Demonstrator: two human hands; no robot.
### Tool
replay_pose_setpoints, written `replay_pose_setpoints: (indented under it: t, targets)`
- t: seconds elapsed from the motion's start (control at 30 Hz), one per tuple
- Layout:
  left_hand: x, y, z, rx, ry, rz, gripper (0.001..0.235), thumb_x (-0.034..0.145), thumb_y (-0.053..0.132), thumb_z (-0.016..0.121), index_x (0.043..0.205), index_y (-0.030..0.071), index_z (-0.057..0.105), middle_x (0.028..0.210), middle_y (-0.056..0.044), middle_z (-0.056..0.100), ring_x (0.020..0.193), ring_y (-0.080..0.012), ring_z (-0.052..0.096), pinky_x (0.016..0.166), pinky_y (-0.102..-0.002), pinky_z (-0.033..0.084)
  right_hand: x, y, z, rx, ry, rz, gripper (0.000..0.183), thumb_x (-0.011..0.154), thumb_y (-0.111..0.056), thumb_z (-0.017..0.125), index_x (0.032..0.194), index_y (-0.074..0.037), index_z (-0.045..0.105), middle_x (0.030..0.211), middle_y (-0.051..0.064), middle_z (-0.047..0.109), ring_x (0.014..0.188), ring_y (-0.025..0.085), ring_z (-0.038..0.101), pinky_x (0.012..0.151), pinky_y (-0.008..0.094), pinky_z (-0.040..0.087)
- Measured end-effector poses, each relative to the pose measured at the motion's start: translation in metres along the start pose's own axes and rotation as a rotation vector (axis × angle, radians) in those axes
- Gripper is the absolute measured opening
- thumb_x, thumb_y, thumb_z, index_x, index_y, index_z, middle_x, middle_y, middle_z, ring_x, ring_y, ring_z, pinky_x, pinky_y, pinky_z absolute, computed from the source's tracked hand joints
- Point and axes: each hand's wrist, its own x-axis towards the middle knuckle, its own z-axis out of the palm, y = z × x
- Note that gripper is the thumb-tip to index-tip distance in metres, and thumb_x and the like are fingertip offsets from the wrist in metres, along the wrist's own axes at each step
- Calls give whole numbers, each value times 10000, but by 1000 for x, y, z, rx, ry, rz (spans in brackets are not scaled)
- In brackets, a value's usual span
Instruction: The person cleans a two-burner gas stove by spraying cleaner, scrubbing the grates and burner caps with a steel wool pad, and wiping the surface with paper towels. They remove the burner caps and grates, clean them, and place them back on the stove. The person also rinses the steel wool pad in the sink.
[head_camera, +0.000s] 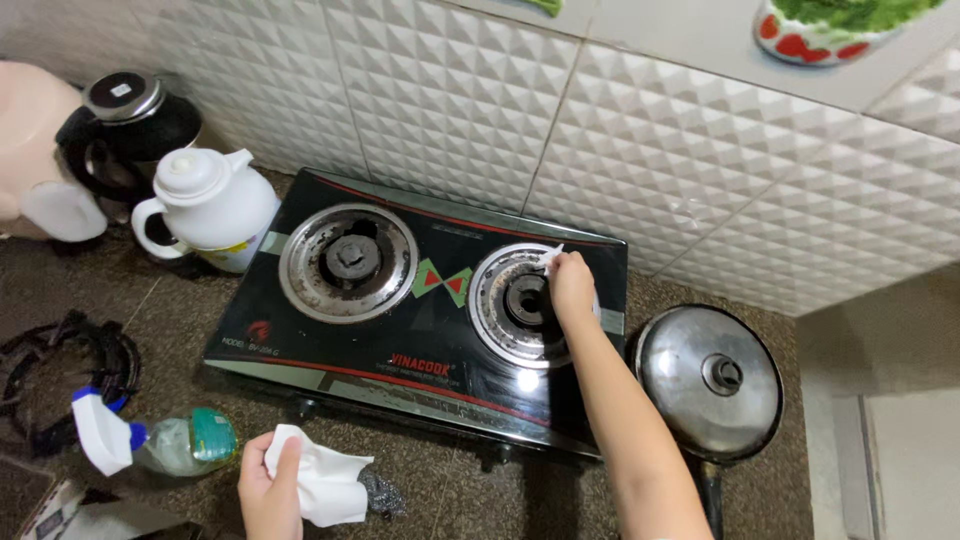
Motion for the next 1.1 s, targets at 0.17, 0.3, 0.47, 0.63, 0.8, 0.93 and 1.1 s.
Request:
replay_pose_setpoints:
  t: [0.17,0.3,0.47,0.63,0.8,0.93,1.1]
  targets:
    - [5,-5,-6,-15,34,73,221,985,66,663,1170,-14,572,1030,-93,680,893,-120,646,783,-265,529,22,-42,25,-82,-161,-146,62,804,-73,674,771,-43,717,898,198,675,870,382,678,803,472,547]
    - [-4,-6,5,-3,46,-7,211,981,79,653,1153,-14,575,1005,-102,681,863,-132,652,751,-277,534,-3,-92,32,-70,-237,-354,67,763,-77,652,770,-28,698,878,174,651,889,365,660,819,457,534]
    - [-13,10,33,39,16,-110,220,988,118,640,1149,-13,566,978,-106,675,836,-139,644,719,-288,522,-50,-124,-13,37,-287,-540,79,789,-58,615,833,-14,664,847,149,611,859,350,632,802,444,519]
    - [-17,29,62,28,-46,-168,232,999,145,631,1148,-13,549,973,-99,663,838,-133,630,720,-289,513,-85,-118,-82,112,-477,-520,62,809,-69,601,839,-30,641,858,141,602,864,351,630,775,443,512]
    - [-16,37,82,75,-81,-197,237,1003,156,633,1145,-20,558,972,-108,663,833,-141,628,723,-300,517,-97,-75,-132,109,-499,-438,97,824,-112,630,860,-27,660,844,128,625,837,341,646,751,444,518]
    - [-15,35,85,49,-93,-186,238,998,155,630,1156,-8,559,984,-91,665,846,-129,631,736,-285,516,-77,-22,-141,-162,-439,-345,57,826,-68,604,838,-41,653,874,141,629,876,348,652,809,449,533]
    - [-12,31,74,53,-73,-176,232,1005,146,626,1160,-9,551,991,-90,659,855,-127,626,744,-283,514,-26,4,-99,-384,-342,-330,54,797,-78,619,807,-42,658,887,145,631,880,341,654,771,450,537]
